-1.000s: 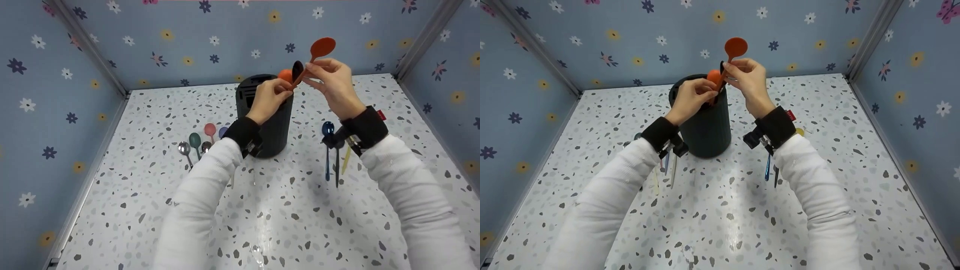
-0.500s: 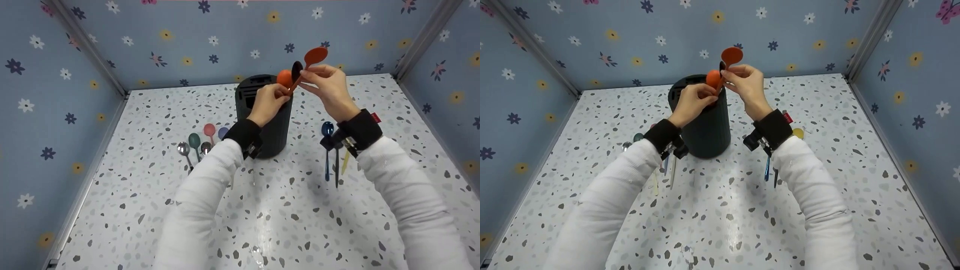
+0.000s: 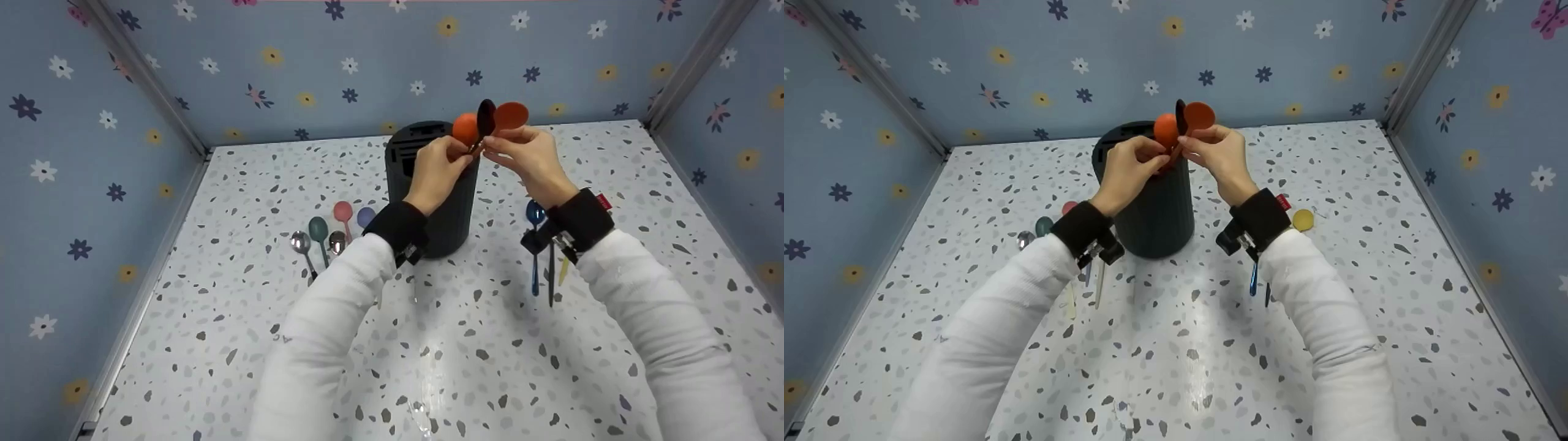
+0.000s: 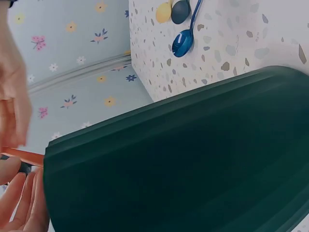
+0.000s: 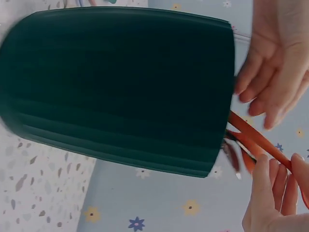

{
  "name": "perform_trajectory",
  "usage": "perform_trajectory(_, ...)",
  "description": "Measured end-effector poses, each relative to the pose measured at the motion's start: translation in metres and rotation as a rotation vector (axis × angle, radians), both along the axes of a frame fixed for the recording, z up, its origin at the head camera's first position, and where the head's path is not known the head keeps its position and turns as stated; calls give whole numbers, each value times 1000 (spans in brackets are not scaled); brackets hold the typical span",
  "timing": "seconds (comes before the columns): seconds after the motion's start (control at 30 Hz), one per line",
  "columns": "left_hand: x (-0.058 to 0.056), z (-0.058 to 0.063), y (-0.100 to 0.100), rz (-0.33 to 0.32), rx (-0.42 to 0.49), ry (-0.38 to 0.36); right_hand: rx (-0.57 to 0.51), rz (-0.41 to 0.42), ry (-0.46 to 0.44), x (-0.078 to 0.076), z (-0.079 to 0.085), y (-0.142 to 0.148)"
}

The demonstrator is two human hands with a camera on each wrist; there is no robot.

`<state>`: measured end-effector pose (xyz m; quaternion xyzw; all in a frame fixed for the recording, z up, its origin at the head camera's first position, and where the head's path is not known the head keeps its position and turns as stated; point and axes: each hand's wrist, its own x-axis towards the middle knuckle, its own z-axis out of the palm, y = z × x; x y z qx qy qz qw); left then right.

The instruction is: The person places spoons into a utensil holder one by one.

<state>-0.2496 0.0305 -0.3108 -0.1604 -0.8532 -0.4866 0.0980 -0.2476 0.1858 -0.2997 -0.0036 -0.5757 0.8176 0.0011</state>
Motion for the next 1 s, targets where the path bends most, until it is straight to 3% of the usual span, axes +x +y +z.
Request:
perform_trajectory(0.3,21,-6,-5,-35,34,78,37,44,-36,1,-17,12)
perform_trajectory(0.73,46,-32,-15,-87,91,148,129,44,-116,4,-46,41)
perform_trajectory(0.87,49,-41,-17,-99,86,150,155,48,-155,6,-58,54)
perform_trajectory(1.0,52,-53,-17,-112,78,106,163,104,-176,12,-71,68)
